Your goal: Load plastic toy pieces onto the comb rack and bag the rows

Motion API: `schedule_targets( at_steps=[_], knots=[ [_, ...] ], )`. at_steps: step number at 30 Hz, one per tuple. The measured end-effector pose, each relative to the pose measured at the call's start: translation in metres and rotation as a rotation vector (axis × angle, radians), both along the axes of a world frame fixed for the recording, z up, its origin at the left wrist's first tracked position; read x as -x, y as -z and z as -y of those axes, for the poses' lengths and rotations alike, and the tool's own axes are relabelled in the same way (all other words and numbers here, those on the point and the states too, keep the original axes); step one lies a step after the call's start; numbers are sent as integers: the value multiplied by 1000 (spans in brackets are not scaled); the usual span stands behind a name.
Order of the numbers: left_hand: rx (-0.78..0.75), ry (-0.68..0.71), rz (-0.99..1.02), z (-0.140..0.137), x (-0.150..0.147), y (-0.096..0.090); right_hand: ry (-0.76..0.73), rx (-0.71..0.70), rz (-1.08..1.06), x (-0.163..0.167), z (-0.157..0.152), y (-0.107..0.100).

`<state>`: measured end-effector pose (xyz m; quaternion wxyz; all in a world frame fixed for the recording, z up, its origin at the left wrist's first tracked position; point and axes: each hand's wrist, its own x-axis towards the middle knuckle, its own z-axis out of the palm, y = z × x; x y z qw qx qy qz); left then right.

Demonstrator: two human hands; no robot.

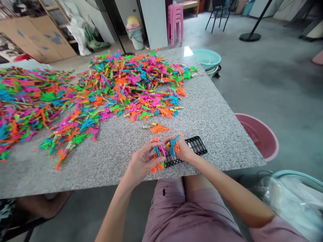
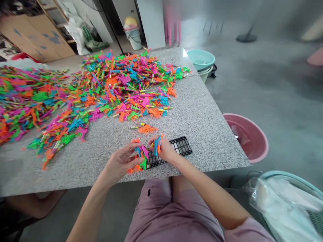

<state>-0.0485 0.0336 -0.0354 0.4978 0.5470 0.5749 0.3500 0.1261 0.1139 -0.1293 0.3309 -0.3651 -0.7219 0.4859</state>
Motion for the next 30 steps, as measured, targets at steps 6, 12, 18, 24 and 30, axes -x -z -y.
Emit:
schedule_targets(
  at_steps=[6, 12, 18, 24, 30],
  knots=[
    [12, -23, 14, 1, 1, 1, 60, -11, 153, -7, -1, -18],
    [14, -34, 16, 1, 1, 5, -18, 32, 91, -25, 52, -14],
    [-3, -39, 11, 1, -1, 1, 30, -128, 139, -22, 63, -28],
    [-11, -54, 35, 2, -1, 2, 303, 208, 106, -40, 70, -25],
    [-33, -28, 24, 1, -1, 5, 205, 276, 80, -17, 83, -6]
  ],
)
